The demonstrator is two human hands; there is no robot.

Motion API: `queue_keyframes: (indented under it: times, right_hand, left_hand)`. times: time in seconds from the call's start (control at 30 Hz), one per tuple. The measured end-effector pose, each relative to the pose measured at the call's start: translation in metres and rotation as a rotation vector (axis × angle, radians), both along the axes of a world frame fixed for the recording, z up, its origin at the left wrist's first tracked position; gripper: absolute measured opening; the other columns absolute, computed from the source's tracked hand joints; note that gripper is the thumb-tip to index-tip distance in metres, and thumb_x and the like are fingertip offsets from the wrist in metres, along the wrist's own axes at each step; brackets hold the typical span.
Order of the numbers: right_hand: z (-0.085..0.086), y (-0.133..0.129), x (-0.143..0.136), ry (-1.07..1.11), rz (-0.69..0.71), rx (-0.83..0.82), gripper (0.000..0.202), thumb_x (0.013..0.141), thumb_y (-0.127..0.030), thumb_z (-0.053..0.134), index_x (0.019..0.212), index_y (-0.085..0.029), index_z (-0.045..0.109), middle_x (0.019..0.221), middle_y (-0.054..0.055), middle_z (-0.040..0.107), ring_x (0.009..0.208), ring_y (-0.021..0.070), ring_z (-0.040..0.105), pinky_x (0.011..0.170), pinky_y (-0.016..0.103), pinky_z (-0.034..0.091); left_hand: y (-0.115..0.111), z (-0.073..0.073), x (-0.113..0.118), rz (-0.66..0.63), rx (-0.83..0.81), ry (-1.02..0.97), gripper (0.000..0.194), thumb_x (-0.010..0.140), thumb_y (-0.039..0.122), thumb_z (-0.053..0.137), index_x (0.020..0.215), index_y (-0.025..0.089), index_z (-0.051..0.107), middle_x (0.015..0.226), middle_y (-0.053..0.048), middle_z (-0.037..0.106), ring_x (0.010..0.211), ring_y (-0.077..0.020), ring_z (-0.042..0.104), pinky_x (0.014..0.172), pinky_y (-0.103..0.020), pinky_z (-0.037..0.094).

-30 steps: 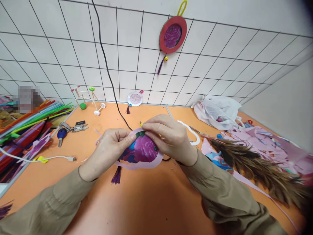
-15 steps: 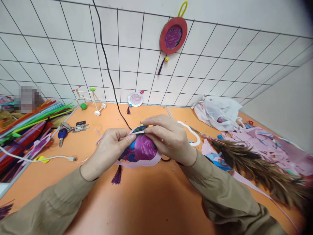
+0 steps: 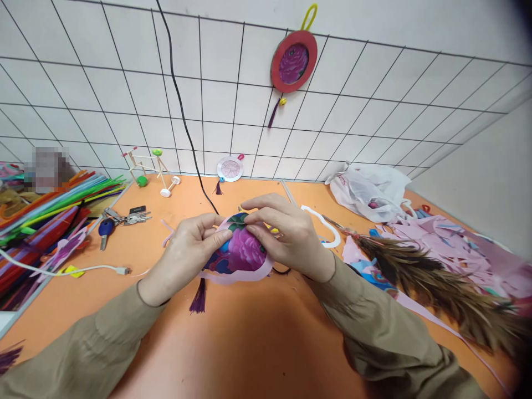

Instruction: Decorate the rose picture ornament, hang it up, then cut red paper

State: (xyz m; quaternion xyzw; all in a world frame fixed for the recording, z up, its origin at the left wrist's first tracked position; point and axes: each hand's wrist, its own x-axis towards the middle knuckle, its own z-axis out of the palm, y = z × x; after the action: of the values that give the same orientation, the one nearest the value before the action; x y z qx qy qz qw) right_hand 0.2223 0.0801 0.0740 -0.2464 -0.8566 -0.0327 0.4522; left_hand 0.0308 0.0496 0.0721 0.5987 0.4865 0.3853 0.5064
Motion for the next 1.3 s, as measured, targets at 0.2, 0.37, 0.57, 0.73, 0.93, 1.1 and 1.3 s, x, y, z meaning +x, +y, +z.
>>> queue_keyframes:
  times: [0.2,0.37,0.57,0.73,0.93,1.1,1.3]
  right_hand:
    - [-0.001,0.002,0.003,0.050,0.069,-0.151,0.013,0.083,-0.008,0.054,0.082,-0.018,0.062,0.100,0.011,0.069,0.093,0.0185,0.066,0.079,0.034,0.055]
    - [0.003,0.001,0.004,0.086,0.128,-0.341,0.008,0.081,-0.012,0.060,0.080,-0.019,0.062,0.094,0.007,0.069,0.088,0.0171,0.066,0.078,0.033,0.053]
    - [0.008,-0.004,0.002,0.084,0.138,-0.522,0.012,0.080,-0.012,0.057,0.071,-0.018,0.062,0.073,0.002,0.066,0.067,0.0122,0.060,0.064,0.026,0.049]
    - [0.006,-0.004,0.001,0.120,0.108,-0.570,0.012,0.081,-0.015,0.059,0.069,-0.017,0.064,0.070,0.002,0.065,0.064,0.0116,0.058,0.061,0.026,0.047]
    - [0.005,-0.004,0.001,0.124,0.085,-0.543,0.013,0.081,-0.015,0.060,0.069,-0.017,0.064,0.069,0.002,0.065,0.063,0.0116,0.058,0.060,0.026,0.046]
    - [0.004,-0.004,0.001,0.113,0.069,-0.495,0.013,0.080,-0.013,0.059,0.068,-0.016,0.064,0.068,0.001,0.064,0.062,0.0111,0.057,0.059,0.025,0.045]
    - [0.003,-0.006,-0.001,0.101,0.056,-0.451,0.013,0.080,-0.010,0.058,0.069,-0.017,0.062,0.068,0.001,0.065,0.063,0.0107,0.058,0.060,0.024,0.045]
  left_hand:
    - [0.001,-0.003,-0.003,0.011,0.160,0.168,0.030,0.085,0.039,0.058,0.109,0.020,0.055,0.047,0.010,0.042,0.042,-0.0090,0.036,0.041,-0.019,0.031]
    - [0.002,-0.002,-0.002,-0.031,0.282,0.277,0.032,0.085,0.032,0.055,0.114,0.019,0.052,0.049,0.010,0.042,0.046,-0.0102,0.037,0.045,-0.020,0.033]
    - [0.002,-0.005,-0.002,-0.060,0.325,0.293,0.028,0.085,0.029,0.054,0.112,0.020,0.050,0.050,0.009,0.047,0.045,-0.0101,0.040,0.046,-0.020,0.036]
    - [0.002,-0.006,-0.002,-0.045,0.282,0.248,0.021,0.085,0.032,0.057,0.100,0.022,0.048,0.050,0.010,0.046,0.044,-0.0094,0.043,0.044,-0.019,0.035]
    - [0.003,-0.005,-0.005,-0.018,0.301,0.293,0.028,0.083,0.036,0.063,0.102,0.022,0.049,0.072,0.003,0.064,0.058,-0.0129,0.057,0.054,-0.024,0.046]
    - [0.004,-0.007,-0.010,0.039,0.406,0.483,0.022,0.085,0.038,0.060,0.097,0.020,0.062,0.094,-0.006,0.069,0.084,-0.0218,0.064,0.072,-0.033,0.051]
    - [-0.008,-0.002,-0.008,0.182,0.666,0.701,0.038,0.082,0.023,0.062,0.119,0.016,0.061,0.091,-0.009,0.069,0.076,-0.0229,0.065,0.067,-0.034,0.050]
